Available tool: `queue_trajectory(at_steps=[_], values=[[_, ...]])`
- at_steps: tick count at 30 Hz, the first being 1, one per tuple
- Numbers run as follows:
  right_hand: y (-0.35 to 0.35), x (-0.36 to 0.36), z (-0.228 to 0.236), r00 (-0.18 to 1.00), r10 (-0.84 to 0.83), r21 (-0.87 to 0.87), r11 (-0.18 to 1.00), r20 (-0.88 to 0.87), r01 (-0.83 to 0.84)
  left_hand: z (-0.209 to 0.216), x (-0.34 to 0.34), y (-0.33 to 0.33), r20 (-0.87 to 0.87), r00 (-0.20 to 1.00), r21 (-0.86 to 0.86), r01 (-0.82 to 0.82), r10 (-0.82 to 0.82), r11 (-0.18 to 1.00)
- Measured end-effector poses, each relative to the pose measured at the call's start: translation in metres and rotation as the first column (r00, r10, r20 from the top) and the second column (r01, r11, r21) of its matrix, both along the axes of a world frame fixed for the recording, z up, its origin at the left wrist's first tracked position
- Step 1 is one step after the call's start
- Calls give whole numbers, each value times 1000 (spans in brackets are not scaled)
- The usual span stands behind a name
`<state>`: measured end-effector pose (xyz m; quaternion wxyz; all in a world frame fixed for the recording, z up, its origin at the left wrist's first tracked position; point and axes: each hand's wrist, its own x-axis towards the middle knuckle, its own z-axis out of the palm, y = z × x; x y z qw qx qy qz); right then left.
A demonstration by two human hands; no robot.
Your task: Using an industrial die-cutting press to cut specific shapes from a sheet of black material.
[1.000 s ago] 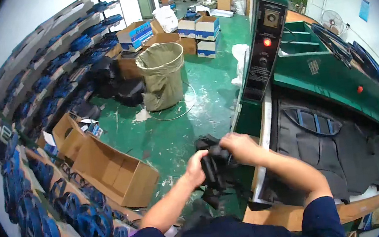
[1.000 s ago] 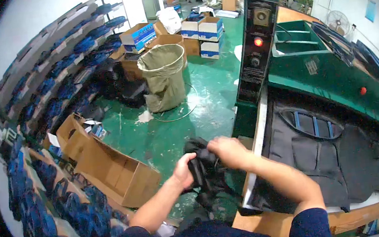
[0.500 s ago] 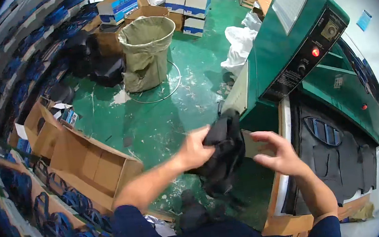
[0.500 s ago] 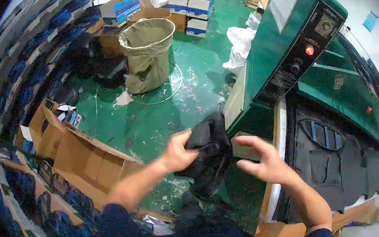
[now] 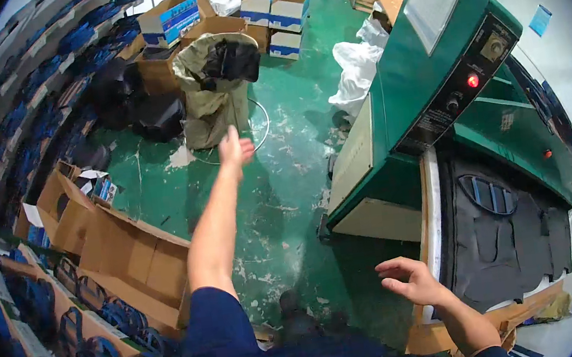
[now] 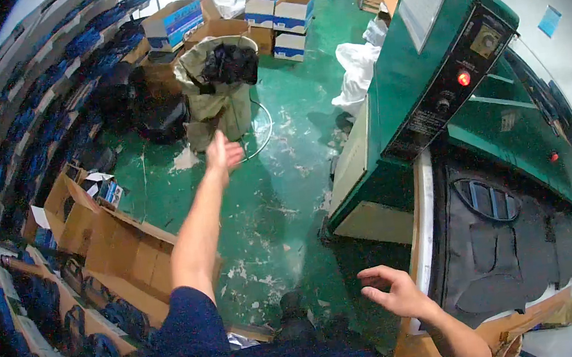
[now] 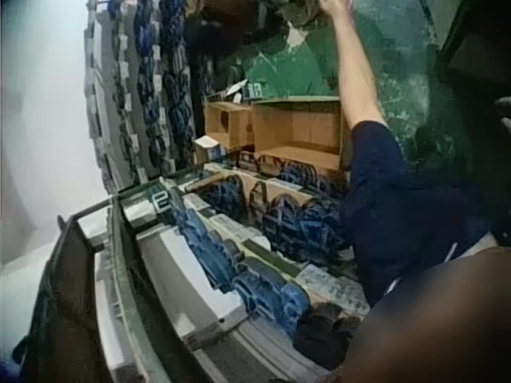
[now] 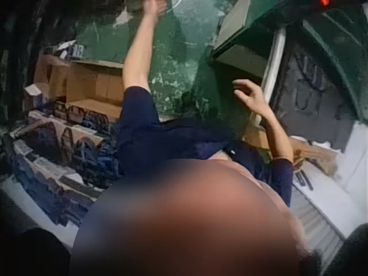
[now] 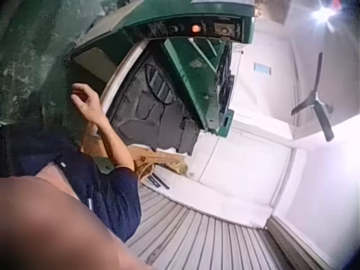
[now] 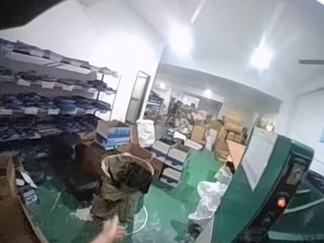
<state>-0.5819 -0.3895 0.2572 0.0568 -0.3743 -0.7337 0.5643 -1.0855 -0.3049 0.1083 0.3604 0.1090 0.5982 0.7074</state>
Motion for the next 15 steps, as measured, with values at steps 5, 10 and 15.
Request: queue_trajectory(at_steps=[5, 10, 15], values=[[-17, -15, 4, 980, 197, 51, 979, -22, -195, -219, 116, -140, 289, 957, -518, 183, -30, 836], [-26, 3, 13, 973, 229, 93, 969, -7, -228, -279, 231, -225, 291, 934, -669, 354, -208, 654], [-25, 40, 32, 964, 243, 266, 941, -105, -208, -269, 302, -245, 198, 845, -724, 468, -497, 507]])
